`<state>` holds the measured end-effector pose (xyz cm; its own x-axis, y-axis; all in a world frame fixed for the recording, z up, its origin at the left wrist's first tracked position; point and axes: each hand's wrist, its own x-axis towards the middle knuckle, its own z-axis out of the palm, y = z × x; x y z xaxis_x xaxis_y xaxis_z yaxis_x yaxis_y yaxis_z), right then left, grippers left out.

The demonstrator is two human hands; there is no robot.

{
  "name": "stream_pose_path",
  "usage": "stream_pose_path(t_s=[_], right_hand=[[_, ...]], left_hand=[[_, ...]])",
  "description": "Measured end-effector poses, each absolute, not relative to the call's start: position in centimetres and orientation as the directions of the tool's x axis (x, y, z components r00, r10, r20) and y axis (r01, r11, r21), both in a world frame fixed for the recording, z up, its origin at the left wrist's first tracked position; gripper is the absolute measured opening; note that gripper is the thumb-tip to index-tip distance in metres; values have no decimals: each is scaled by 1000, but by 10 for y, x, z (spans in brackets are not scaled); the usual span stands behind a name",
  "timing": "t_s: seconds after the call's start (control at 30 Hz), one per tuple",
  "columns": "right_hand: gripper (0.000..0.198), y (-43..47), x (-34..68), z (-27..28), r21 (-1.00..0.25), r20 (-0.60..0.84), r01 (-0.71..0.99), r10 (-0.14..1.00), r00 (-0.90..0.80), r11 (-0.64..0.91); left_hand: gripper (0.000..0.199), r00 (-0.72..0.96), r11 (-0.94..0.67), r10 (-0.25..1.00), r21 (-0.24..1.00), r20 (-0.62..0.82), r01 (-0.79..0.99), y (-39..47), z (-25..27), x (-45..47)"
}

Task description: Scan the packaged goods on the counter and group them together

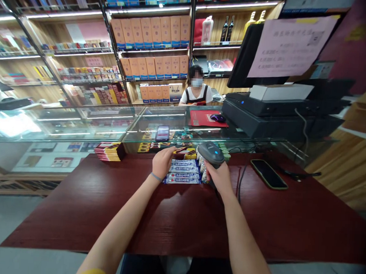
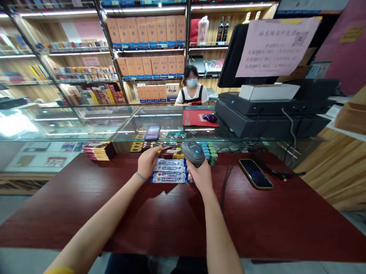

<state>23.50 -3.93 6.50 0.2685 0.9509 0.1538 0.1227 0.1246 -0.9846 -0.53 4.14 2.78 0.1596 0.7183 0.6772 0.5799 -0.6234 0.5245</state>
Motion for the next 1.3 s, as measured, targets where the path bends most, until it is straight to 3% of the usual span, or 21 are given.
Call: stream_pose_path(t_s=[0.1,0.23,0.37,0.47,0.57,0.8,0.93,1.1,1.3], right_hand=[[33,-39,231,60,-974,185,173,951,249,145],[36,-42,218,59,-953,226,252,949,219,169],[42,-49,201,59,-939,242,292,953,182,182],[47,-53,189,55,-927,245,319,963,112,199],[47,-55,181,46,-887,240,412,970,27,208],[60,-60,167,28,-741,291,559,928,-231,371],[66,-61,163,22,-698,323,581,908,-267,419],[50,-58,164,16,-629,313,673,919,-239,389],[50,-56,167,15,-675,292,635,927,-236,375]], left_hand=[[25,-136,-593,703,681,698,431,23,20,-32],[22,-505,-464,744,882,438,81,11,10,-59],[22,-528,-362,844,828,96,-429,10,0,-79],[19,-466,-272,882,731,-71,-626,11,-7,-89],[14,-444,-218,881,692,-163,-688,14,-11,-94],[14,-429,-197,886,691,-179,-695,18,-16,-97],[19,-444,-176,881,757,-165,-629,19,-18,-98],[22,-411,-190,905,758,-112,-624,18,-18,-101],[18,-437,-175,881,733,-182,-658,19,-18,-101]])
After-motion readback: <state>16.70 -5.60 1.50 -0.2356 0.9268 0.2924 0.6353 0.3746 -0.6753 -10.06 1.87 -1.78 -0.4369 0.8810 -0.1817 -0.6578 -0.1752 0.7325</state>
